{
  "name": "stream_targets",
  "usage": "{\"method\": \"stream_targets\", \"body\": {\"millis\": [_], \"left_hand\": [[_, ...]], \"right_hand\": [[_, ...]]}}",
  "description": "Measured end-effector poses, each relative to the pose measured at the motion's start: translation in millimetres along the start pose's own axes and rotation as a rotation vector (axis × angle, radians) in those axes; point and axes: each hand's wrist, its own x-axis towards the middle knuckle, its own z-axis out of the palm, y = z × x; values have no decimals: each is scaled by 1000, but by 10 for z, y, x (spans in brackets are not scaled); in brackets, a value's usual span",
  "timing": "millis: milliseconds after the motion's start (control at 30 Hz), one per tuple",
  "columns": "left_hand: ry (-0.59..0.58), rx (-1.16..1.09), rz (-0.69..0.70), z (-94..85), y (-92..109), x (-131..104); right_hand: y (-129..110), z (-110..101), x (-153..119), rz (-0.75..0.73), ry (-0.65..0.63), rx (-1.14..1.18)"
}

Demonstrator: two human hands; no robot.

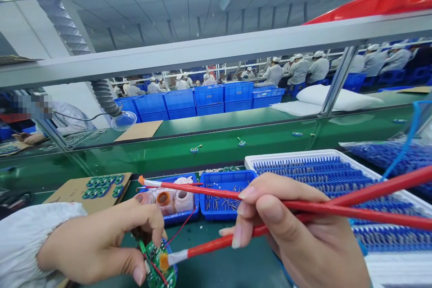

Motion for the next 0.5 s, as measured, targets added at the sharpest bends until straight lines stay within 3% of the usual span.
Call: {"method": "stream_targets", "body": {"millis": [267,400,500], "left_hand": [[-51,44,96,61,46,17],[-46,-4,185,109,13,37],[-43,-30,220,131,-9,72]], "right_hand": [[-94,-14,62,1,-175,89],[-130,-99,26,-129,-308,-36],[-106,-203,-32,-107,-215,-153]]}}
